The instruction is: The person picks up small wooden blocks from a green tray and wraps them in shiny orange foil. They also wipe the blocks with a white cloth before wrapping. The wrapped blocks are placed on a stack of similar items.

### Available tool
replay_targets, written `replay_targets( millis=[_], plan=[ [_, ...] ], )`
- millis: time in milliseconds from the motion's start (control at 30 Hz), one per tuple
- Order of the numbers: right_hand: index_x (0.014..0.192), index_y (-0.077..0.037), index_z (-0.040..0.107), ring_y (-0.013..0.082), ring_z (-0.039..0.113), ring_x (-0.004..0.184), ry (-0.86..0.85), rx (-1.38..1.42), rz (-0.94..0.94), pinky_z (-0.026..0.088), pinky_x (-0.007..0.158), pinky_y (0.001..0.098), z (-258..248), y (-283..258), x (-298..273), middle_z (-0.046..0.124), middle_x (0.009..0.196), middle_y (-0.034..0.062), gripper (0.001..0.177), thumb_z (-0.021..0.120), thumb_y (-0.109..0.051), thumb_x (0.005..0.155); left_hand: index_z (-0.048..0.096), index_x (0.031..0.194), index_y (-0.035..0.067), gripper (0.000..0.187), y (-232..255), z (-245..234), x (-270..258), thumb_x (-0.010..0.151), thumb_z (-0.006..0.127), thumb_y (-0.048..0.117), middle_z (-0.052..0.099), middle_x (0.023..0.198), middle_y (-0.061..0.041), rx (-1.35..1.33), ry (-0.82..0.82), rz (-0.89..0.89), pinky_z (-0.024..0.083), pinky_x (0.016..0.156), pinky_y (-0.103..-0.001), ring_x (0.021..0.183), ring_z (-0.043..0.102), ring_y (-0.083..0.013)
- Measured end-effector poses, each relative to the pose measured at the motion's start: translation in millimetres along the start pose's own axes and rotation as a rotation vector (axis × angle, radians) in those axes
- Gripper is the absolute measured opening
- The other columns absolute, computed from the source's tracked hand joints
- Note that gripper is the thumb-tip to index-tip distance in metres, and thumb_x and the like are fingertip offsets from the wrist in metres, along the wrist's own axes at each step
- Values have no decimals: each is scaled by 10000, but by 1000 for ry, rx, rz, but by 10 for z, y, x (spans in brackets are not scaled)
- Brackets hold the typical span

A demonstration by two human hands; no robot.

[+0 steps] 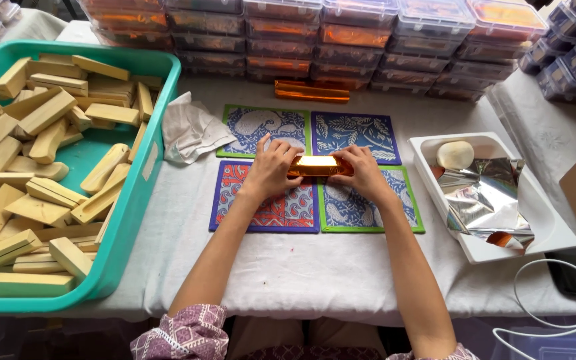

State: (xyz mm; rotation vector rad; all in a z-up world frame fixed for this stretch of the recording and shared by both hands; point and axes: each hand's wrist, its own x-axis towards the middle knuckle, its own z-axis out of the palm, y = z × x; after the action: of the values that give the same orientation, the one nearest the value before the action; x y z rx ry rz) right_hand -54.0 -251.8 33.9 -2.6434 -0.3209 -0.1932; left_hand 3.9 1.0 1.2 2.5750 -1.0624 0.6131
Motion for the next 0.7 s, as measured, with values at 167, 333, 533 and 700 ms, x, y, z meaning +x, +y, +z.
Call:
replay_targets(
  millis=[167,333,533,700],
  plan=[
    [1296,-170,681,270,502,1231,1,38,-3,465,1090,410,-67,-49,-10,621,1263,39,607,856,-336,739,695,1209,160,596,-6,-36,-28,715,866,446,669,1123,-57,-31,24,-5,240,1193,-577,1174,595,-237],
    [1297,-166,685,279,494,1240,20,54,-27,464,1088,417,-87,-14,6,624,1251,43,604,852,-336,742,712,1182,166,560,-2,-148,-14,717,865,436,674,1112,-50,-96,51,-6,242,1196,-576,1178,600,-236],
    [1299,-139,681,289,498,1232,-18,21,-83,445,1085,426,-59,279,165,627,1234,56,592,853,-349,773,732,1157,152,569,-71,-179,156,712,855,485,691,1090,-61,-88,-17,17,243,1188,-581,1143,603,-244],
    [1262,-144,722,271,544,1147,-122,183,-25,474,1024,403,-85,362,291,607,1175,110,558,860,-343,759,734,1152,172,557,-144,-39,243,732,847,519,713,1126,-70,-126,-104,-73,200,1191,-602,1173,616,-241]
  ],
)
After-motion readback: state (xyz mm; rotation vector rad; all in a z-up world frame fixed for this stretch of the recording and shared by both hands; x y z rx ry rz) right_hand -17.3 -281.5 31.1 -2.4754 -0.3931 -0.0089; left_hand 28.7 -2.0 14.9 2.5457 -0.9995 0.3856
